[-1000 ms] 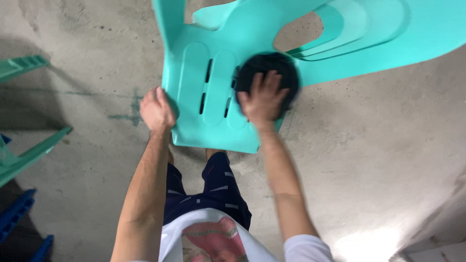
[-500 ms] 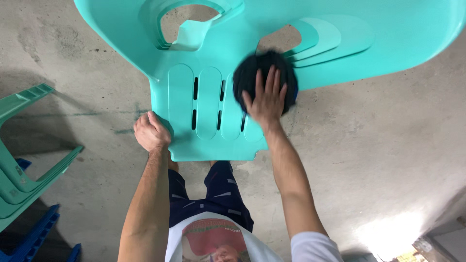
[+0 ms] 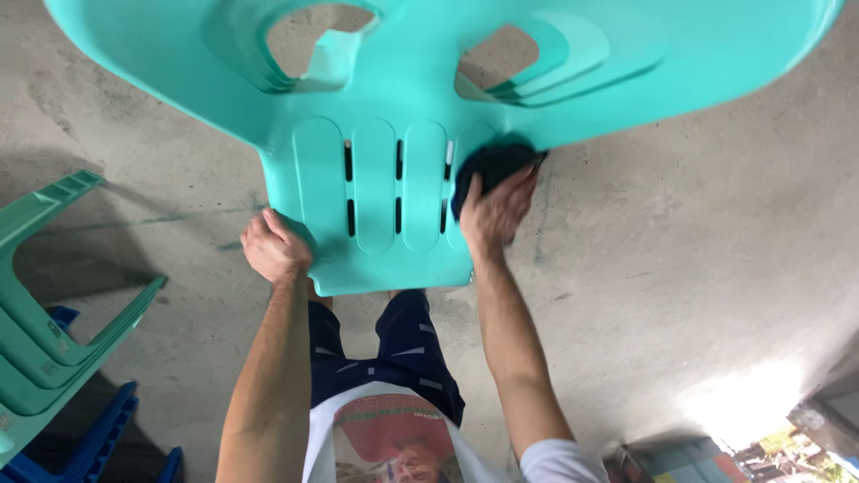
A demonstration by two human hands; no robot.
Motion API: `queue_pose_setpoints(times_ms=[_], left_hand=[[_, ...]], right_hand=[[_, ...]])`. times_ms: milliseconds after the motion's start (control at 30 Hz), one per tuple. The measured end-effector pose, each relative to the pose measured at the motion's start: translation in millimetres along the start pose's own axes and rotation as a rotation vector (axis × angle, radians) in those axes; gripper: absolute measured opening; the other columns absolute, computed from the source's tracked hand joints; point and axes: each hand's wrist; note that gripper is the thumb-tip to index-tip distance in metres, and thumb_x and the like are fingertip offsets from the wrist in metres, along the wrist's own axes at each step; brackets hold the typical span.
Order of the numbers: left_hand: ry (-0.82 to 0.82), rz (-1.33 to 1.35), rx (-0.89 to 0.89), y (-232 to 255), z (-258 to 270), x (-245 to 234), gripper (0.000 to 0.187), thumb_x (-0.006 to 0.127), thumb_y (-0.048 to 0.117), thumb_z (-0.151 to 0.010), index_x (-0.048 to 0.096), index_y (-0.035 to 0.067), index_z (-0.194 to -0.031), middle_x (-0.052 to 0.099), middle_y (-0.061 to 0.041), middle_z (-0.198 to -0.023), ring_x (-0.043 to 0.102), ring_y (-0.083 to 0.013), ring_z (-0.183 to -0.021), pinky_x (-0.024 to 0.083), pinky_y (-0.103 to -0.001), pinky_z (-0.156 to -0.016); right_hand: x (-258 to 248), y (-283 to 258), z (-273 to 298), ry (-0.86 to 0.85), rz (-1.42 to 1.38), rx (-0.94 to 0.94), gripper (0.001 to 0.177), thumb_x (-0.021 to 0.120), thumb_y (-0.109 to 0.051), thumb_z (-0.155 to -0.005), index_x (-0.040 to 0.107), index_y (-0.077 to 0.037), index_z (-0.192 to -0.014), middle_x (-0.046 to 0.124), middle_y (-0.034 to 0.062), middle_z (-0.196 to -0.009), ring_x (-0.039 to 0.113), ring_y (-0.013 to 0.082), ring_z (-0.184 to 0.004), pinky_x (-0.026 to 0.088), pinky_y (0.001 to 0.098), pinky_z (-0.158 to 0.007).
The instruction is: The person wipes down several stacked plastic chairs with a cloth, cleaning the seat and the side edges of the frames.
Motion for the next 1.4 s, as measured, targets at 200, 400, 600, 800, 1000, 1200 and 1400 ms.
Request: queue_pose_setpoints(times_ms=[200,400,600,800,1000,1200,1400], left_hand=[[0.009,0.011,0.015,-0.6,-0.4,-2.0,0.053,0.034,0.037,-0.113,0.071,-0.001,-0.105,0.070,-0.021,-0.105,0.060,-0.0438,-0.106,0.047,-0.054,-0.095],[0.051,-0.005,0.056,-2.1,1.1,-0.4,0.049,0.037,0.034,-0.113,0.071,0.000,-0.105,0.070,-0.020,-0.104,0.061,-0.0429,-0.104,0.047,-0.053,-0.094],[0.049,0.015,0.014,0.1,2.9,3.7,0.046,0.039,0.032,-0.112,0.073,0.001,-0.108,0.070,-0.019,-0.105,0.061,-0.0412,-0.102,0.046,-0.052,-0.094],[0.026,-0.085,0.034,-2.3,-2.1,0.7,0.044,0.041,0.031,-0.113,0.072,0.001,-0.105,0.071,-0.020,-0.107,0.062,-0.0385,-0.113,0.045,-0.051,-0.102],[0.034,0.002,0.025,5.9,-1.2,-7.7,0.039,0.045,0.030,-0.107,0.073,0.002,-0.111,0.071,-0.021,-0.117,0.059,-0.0414,-0.119,0.043,-0.052,-0.107],[0.035,0.042,0.006,1.6,-0.5,-1.8,0.039,0.048,0.032,-0.106,0.071,0.001,-0.115,0.069,-0.021,-0.122,0.056,-0.0437,-0.124,0.042,-0.053,-0.108],[-0.056,0.156,-0.003,6.8,-1.6,-10.3,0.042,0.046,0.033,-0.108,0.068,-0.001,-0.120,0.066,-0.023,-0.129,0.053,-0.0443,-0.128,0.042,-0.052,-0.109]], right_hand=[[-1.1,6.7,92.6,0.075,0.141,-0.302,0.088,0.049,-0.057,-0.105,0.027,0.007,-0.161,0.012,0.0414,-0.164,0.014,0.0547,-0.155,0.014,0.0742,-0.118],[-18.5,-9.8,83.7,-0.198,0.199,-0.423,0.086,0.048,-0.064,-0.096,0.033,-0.007,-0.158,0.019,0.0269,-0.166,0.014,0.0463,-0.155,0.005,0.0828,-0.110],[-30.0,-68.8,-55.8,0.040,0.162,-0.504,0.083,0.046,-0.058,-0.104,0.034,0.002,-0.161,0.022,0.0314,-0.167,0.016,0.0455,-0.155,0.014,0.0760,-0.114],[-17.8,-51.6,125.0,-0.098,0.154,-0.611,0.084,0.052,-0.056,-0.101,0.036,0.005,-0.157,0.017,0.0321,-0.166,0.016,0.0471,-0.156,0.012,0.0769,-0.116],[5.0,-96.0,66.1,-0.065,0.134,-0.745,0.084,0.053,-0.056,-0.100,0.035,0.000,-0.159,0.020,0.0340,-0.165,0.019,0.0477,-0.154,0.008,0.0795,-0.115],[26.7,-177.1,-29.5,0.081,0.127,-0.506,0.087,0.043,-0.058,-0.107,0.021,0.004,-0.163,0.012,0.0384,-0.166,0.013,0.0532,-0.156,0.009,0.0791,-0.115],[16.9,-155.2,126.5,-0.172,0.112,-0.563,0.087,0.050,-0.055,-0.100,0.022,0.000,-0.162,0.010,0.0358,-0.167,0.011,0.0530,-0.155,0.007,0.0796,-0.114]])
Point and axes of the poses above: each hand's wrist, its own z-axis away from the middle knuckle, its own x-axis out of the palm, y = z × x
